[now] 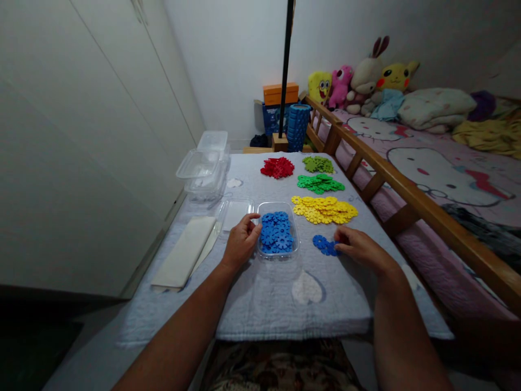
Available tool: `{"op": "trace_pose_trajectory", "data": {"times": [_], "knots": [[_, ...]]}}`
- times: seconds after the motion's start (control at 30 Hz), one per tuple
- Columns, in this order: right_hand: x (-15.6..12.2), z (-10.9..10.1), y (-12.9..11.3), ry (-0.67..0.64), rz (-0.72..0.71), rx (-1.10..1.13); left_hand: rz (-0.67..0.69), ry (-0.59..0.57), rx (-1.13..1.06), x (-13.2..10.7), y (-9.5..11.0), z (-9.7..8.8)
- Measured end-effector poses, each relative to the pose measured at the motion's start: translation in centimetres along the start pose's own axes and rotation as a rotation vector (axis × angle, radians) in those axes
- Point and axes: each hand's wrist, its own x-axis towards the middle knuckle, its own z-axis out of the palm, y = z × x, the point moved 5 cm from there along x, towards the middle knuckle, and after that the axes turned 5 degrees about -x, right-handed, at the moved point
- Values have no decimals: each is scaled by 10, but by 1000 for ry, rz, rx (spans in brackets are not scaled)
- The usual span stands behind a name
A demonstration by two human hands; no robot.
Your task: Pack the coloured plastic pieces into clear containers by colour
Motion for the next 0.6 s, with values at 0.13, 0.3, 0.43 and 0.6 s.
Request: {"op": "trace_pose_trajectory", "data": {"times": [0.13,0.3,0.43,0.6], "knots": [[-4,-20,-27,-29,-77,72,1,1,-9,0,1,0],[-1,-18,-94,37,-278,171,-2,-1,-8,0,0,0],[6,11,-137,36,-398,111,-10,-9,-26,-1,-1,0],[13,24,-132,96,-415,55,-16,-10,-28,-1,0,1]]}}
